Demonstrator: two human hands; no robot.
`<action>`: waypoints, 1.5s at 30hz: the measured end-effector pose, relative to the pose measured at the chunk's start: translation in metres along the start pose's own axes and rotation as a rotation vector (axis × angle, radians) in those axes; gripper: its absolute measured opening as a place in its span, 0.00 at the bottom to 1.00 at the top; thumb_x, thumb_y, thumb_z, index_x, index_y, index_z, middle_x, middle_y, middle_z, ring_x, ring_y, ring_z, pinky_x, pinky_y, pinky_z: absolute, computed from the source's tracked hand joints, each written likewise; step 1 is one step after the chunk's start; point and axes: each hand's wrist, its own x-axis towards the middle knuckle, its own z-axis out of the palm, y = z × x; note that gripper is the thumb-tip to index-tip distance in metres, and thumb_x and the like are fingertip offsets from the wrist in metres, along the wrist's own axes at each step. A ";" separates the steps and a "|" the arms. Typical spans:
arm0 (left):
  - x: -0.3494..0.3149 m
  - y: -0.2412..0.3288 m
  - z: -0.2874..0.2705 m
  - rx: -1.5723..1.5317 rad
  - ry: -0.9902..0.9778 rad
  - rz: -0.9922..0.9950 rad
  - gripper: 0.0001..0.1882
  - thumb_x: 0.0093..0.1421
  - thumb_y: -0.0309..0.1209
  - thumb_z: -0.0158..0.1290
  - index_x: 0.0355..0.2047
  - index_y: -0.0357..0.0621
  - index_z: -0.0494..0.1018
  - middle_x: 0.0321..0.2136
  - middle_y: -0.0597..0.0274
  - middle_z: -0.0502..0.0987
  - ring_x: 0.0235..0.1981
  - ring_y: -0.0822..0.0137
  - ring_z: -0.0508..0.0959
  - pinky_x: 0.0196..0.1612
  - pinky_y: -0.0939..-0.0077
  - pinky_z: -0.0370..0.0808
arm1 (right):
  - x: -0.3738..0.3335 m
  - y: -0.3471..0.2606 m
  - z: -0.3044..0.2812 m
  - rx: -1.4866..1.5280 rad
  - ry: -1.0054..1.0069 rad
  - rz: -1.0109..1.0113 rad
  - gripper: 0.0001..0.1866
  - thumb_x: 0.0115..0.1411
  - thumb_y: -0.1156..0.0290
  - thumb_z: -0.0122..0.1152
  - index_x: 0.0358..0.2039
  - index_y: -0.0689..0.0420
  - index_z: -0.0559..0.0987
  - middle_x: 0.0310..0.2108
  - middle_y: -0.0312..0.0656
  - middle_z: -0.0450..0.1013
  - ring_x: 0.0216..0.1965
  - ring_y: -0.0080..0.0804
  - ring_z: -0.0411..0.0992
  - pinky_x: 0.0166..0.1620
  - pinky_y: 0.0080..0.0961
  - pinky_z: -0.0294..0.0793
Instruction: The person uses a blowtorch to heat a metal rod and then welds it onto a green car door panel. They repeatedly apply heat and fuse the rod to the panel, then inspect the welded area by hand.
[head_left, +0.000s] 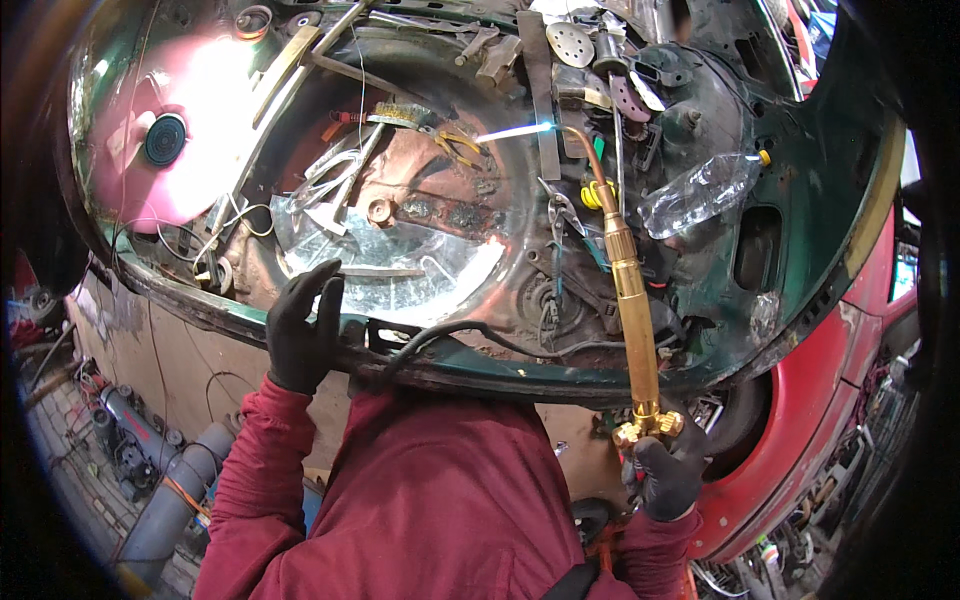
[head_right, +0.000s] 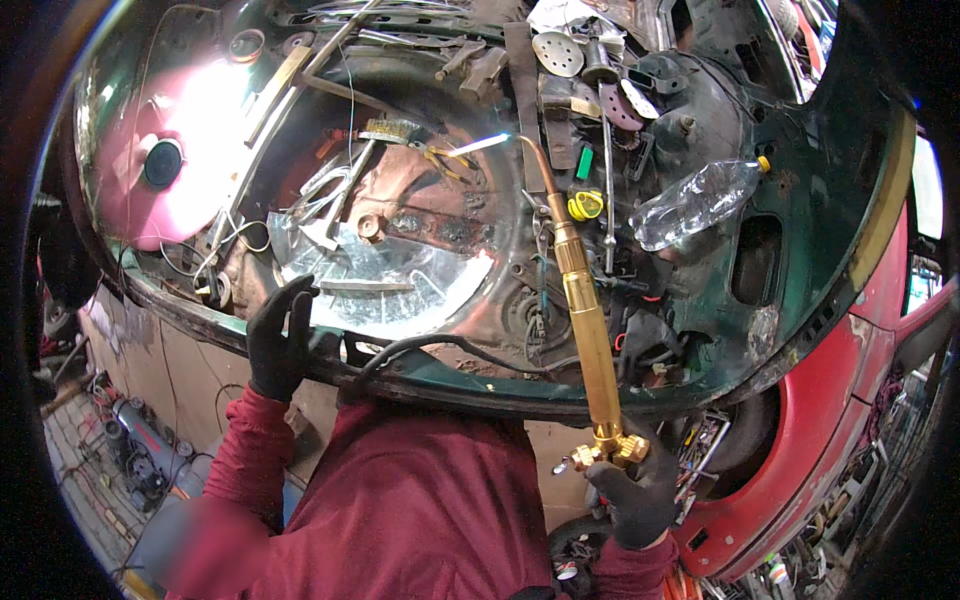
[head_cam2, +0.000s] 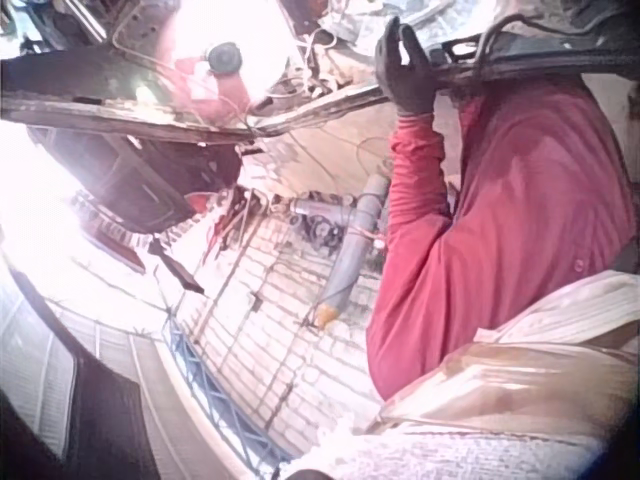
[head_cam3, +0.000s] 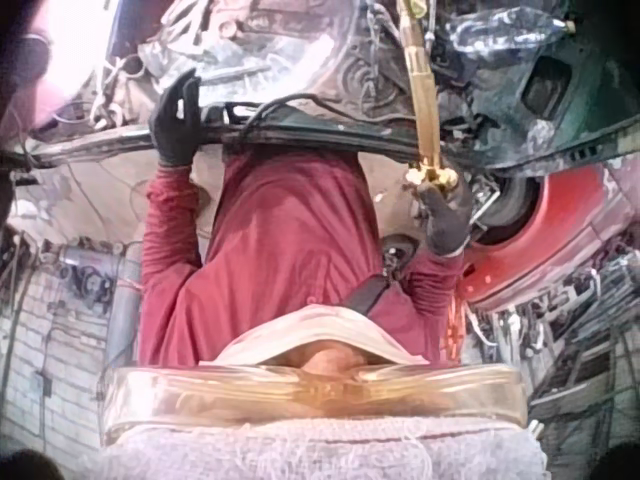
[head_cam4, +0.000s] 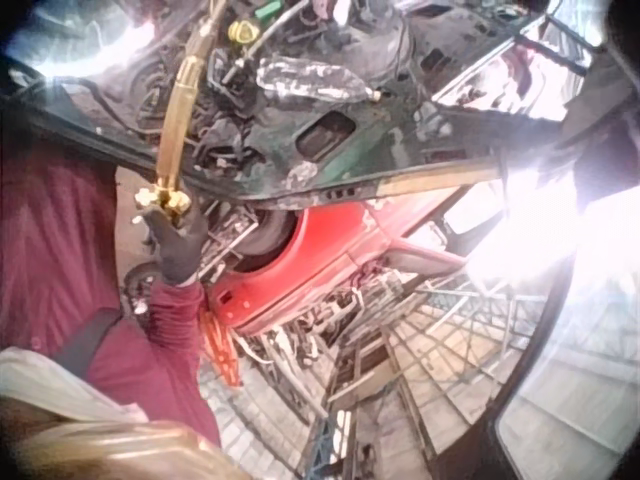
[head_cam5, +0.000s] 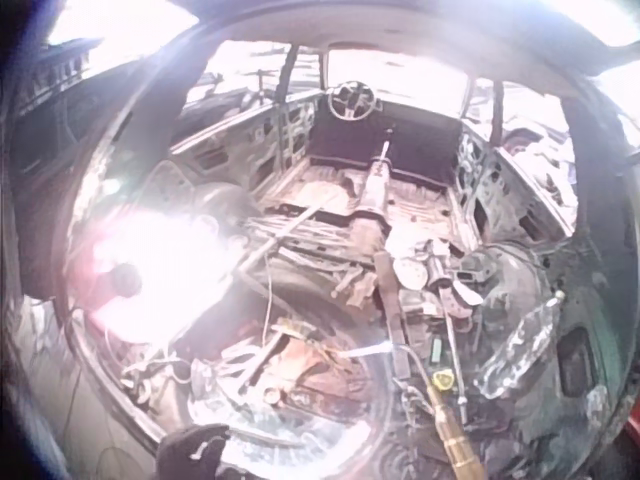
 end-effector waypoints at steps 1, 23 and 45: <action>-0.002 0.001 0.001 0.050 0.036 0.022 0.14 0.74 0.31 0.58 0.54 0.36 0.82 0.44 0.48 0.87 0.45 0.57 0.87 0.50 0.64 0.82 | 0.004 -0.011 -0.004 -0.031 -0.002 0.027 0.35 0.56 0.68 0.73 0.62 0.72 0.77 0.34 0.46 0.83 0.22 0.23 0.75 0.26 0.23 0.76; -0.026 0.008 0.008 0.457 0.025 -0.292 0.21 0.77 0.33 0.50 0.62 0.29 0.75 0.46 0.46 0.83 0.47 0.55 0.83 0.44 0.66 0.81 | 0.127 0.078 -0.074 0.057 -0.160 -0.048 0.36 0.55 0.53 0.83 0.50 0.68 0.75 0.26 0.46 0.76 0.20 0.32 0.73 0.23 0.26 0.73; -0.030 0.020 0.020 0.428 0.224 -0.448 0.32 0.81 0.51 0.42 0.61 0.31 0.77 0.47 0.48 0.83 0.43 0.61 0.84 0.34 0.77 0.81 | 0.132 0.055 -0.040 -0.514 0.015 0.046 0.25 0.65 0.56 0.70 0.46 0.66 0.74 0.22 0.43 0.72 0.17 0.33 0.68 0.21 0.31 0.69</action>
